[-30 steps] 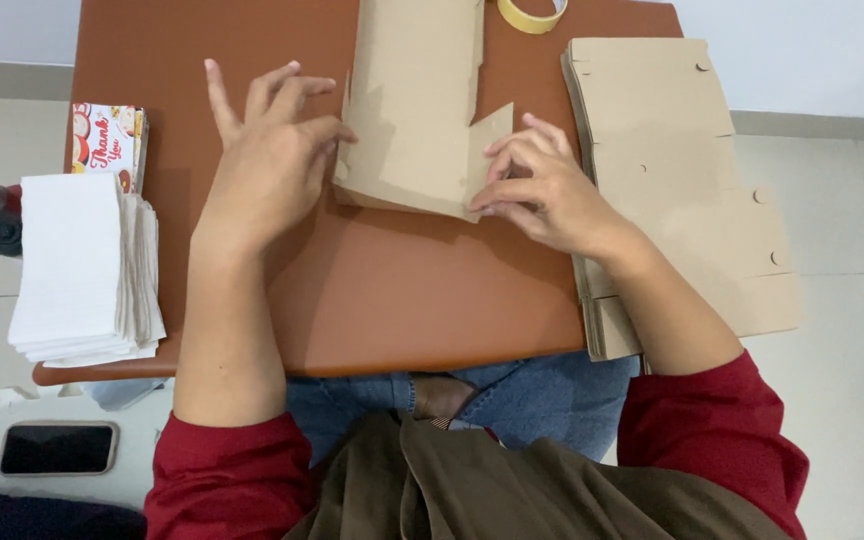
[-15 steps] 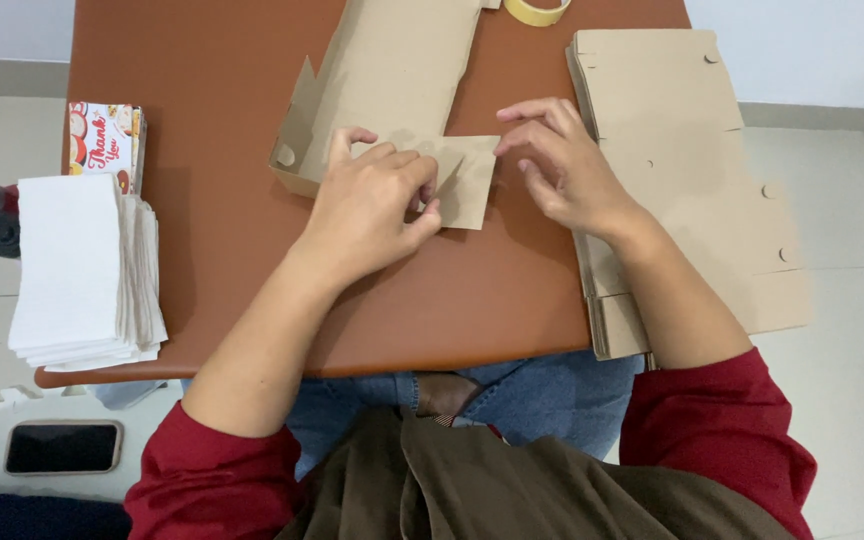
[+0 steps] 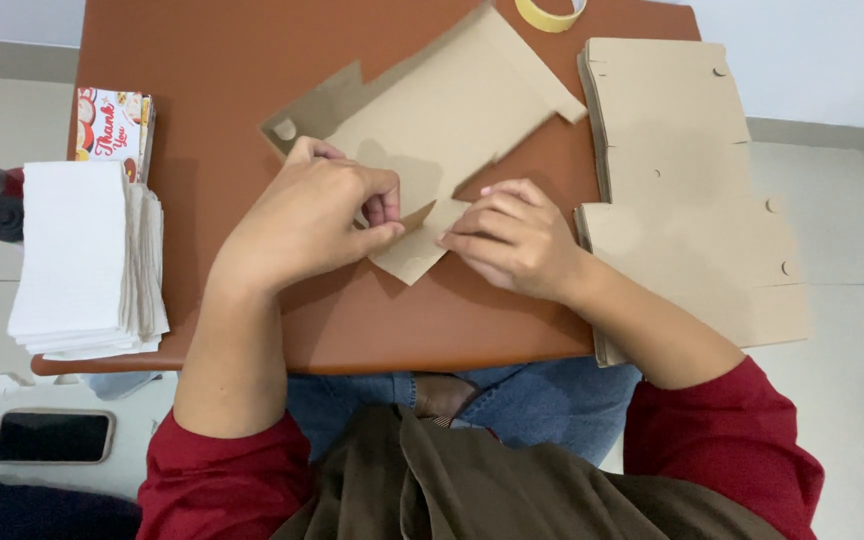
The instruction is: The person folds a flat cardboard sheet into a box shape by hand, tucking in the side flaps and securing the corners. They then place a white paper insert into the assembled box and close the lid.
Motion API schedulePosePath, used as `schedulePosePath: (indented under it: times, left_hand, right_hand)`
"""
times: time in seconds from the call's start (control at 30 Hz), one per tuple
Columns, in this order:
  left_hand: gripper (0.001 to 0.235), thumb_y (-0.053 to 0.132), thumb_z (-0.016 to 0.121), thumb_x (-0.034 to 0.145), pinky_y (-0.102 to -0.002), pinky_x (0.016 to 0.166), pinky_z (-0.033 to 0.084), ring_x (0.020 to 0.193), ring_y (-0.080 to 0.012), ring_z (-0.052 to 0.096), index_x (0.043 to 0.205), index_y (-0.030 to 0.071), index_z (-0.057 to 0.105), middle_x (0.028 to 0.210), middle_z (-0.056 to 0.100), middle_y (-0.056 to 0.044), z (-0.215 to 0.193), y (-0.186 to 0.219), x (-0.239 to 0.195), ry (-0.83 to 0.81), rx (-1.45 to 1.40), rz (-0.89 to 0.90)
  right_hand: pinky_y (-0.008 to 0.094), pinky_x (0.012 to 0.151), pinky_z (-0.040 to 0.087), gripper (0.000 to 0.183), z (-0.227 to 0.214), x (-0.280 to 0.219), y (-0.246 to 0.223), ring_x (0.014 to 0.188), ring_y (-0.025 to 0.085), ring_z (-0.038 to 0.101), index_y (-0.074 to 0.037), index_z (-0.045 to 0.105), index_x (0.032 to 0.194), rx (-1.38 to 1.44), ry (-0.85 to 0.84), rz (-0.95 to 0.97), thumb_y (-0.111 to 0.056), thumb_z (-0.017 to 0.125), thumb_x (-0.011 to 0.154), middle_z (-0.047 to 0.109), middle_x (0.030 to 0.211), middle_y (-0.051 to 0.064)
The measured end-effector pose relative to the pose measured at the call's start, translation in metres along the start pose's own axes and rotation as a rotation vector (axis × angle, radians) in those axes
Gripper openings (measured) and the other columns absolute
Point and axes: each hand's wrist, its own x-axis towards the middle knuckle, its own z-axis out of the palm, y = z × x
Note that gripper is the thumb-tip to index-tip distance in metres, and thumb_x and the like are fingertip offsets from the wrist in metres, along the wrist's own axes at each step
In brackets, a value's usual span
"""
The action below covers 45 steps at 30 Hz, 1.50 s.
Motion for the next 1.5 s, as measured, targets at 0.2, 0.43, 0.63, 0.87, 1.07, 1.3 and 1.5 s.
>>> schedulePosePath:
  times: [0.2,0.43,0.63,0.87,1.07,1.3,1.5]
  left_hand:
    - [0.01,0.018,0.068,0.086,-0.043,0.105,0.03,0.076,-0.0255,0.071,0.078,0.012,0.068,0.069,0.072,-0.004,0.01,0.005,0.005,-0.028,0.004,-0.003]
    - [0.012,0.022,0.067,0.089,-0.04,0.103,0.029,0.077,-0.0219,0.071,0.078,0.016,0.069,0.07,0.072,0.0,0.007,0.001,0.004,0.013,-0.047,-0.031]
    - [0.013,0.022,0.065,0.09,-0.039,0.1,0.03,0.077,-0.0229,0.071,0.08,0.016,0.07,0.07,0.072,-0.001,0.006,0.003,0.001,0.016,-0.074,-0.049]
    - [0.014,0.025,0.067,0.09,-0.037,0.097,0.032,0.074,-0.023,0.07,0.08,0.016,0.068,0.065,0.07,-0.001,0.014,-0.003,0.005,-0.002,-0.101,-0.096]
    - [0.016,0.027,0.065,0.092,-0.04,0.101,0.029,0.076,-0.0246,0.07,0.082,0.015,0.068,0.065,0.07,-0.002,0.016,-0.002,0.008,-0.014,-0.073,-0.125]
    - [0.015,0.025,0.063,0.093,-0.044,0.106,0.027,0.085,-0.0286,0.072,0.085,0.014,0.07,0.072,0.074,-0.006,0.021,-0.007,0.01,-0.013,-0.054,-0.121]
    - [0.016,0.024,0.061,0.095,-0.046,0.109,0.025,0.086,-0.0288,0.072,0.086,0.013,0.07,0.072,0.073,-0.007,0.022,-0.007,0.01,-0.023,-0.043,-0.143]
  right_hand:
    - [0.034,0.066,0.052,0.026,0.019,0.005,-0.013,0.066,0.02,0.06,-0.011,0.074,0.084,-0.072,0.103,-0.127,-0.018,0.06,0.104,0.065,0.082,0.004]
    - [0.033,0.058,0.052,0.028,0.037,0.014,-0.015,0.067,0.025,0.065,-0.008,0.07,0.078,-0.02,0.233,-0.144,-0.013,0.06,0.103,0.065,0.081,0.009]
    - [0.038,0.056,0.057,0.019,0.042,0.011,-0.017,0.073,0.031,0.073,-0.003,0.071,0.075,0.104,0.293,-0.054,0.0,0.069,0.094,0.068,0.086,0.013]
    - [0.038,0.053,0.057,0.02,0.048,0.014,-0.017,0.067,0.033,0.071,0.002,0.066,0.071,0.107,0.354,-0.131,0.009,0.069,0.09,0.065,0.081,0.017]
    - [0.039,0.054,0.057,0.018,0.046,0.019,-0.019,0.067,0.034,0.07,0.004,0.065,0.072,0.099,0.339,-0.102,0.009,0.07,0.089,0.064,0.082,0.018]
    - [0.038,0.052,0.057,0.02,0.042,0.024,-0.02,0.064,0.031,0.068,0.003,0.062,0.07,0.089,0.331,-0.109,0.011,0.072,0.085,0.063,0.079,0.017]
    - [0.038,0.053,0.057,0.022,0.041,0.027,-0.022,0.063,0.031,0.067,0.003,0.062,0.069,0.084,0.322,-0.121,0.009,0.071,0.088,0.062,0.078,0.017]
